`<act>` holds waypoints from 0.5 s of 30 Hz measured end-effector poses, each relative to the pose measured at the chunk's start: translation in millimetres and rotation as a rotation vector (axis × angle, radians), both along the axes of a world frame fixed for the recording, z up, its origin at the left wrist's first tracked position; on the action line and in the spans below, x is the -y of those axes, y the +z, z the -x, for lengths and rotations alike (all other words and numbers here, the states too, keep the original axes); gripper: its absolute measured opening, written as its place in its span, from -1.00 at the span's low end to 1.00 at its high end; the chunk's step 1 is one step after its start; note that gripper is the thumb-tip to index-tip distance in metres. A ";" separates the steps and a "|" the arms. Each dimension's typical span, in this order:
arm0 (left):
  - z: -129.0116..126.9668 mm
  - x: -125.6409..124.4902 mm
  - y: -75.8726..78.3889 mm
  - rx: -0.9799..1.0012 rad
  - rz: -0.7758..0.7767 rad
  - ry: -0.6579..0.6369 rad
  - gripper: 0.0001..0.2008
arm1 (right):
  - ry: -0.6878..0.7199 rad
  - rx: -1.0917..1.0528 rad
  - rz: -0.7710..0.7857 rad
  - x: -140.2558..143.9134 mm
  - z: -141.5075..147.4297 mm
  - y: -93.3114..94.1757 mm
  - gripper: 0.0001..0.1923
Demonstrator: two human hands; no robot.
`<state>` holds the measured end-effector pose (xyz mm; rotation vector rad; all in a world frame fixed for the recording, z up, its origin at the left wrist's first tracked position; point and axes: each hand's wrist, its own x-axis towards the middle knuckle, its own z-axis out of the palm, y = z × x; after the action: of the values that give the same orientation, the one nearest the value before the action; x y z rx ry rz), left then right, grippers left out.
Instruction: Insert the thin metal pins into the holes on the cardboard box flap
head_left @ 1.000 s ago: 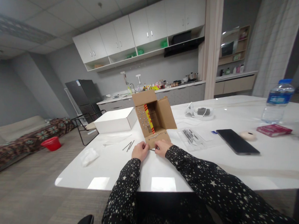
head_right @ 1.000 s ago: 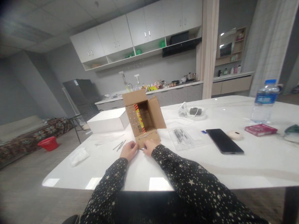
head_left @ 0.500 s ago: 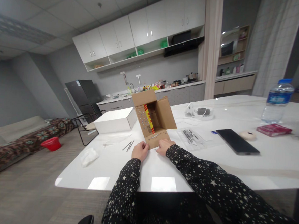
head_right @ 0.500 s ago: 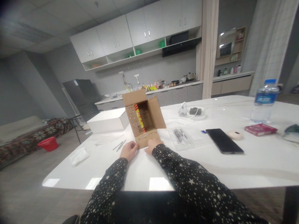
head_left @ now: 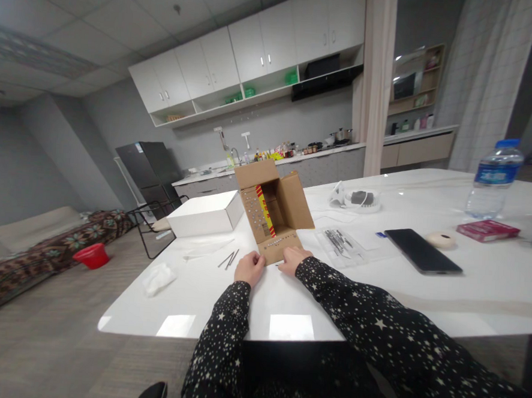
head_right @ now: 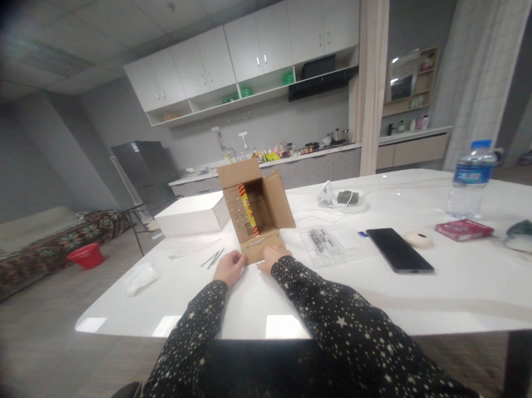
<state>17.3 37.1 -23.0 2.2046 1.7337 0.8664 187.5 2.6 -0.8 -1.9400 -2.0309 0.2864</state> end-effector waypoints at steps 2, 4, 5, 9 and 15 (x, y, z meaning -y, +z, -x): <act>0.1 -0.3 -0.3 0.000 -0.005 -0.002 -0.73 | 0.003 -0.004 -0.013 0.2 -0.5 -0.1 -0.60; -0.2 -0.4 -0.4 -0.001 -0.007 0.000 -0.73 | 0.003 -0.003 -0.023 -0.5 -0.9 -1.0 -0.63; -0.3 -0.3 -0.3 -0.001 -0.009 0.001 -0.73 | 0.000 -0.002 -0.025 -1.1 -1.0 -1.6 -0.64; -0.3 0.0 -0.5 0.000 -0.011 -0.003 -0.73 | -0.004 -0.008 -0.062 -4.1 -1.0 -4.2 -0.67; -0.3 -0.5 -0.6 0.001 -0.004 -0.002 -0.73 | -0.021 -0.050 -0.140 -6.3 -1.5 -3.2 -0.71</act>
<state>17.6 37.7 -23.6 2.2079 1.7298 0.8719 189.0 8.9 -3.9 -1.8500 -1.9434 0.1805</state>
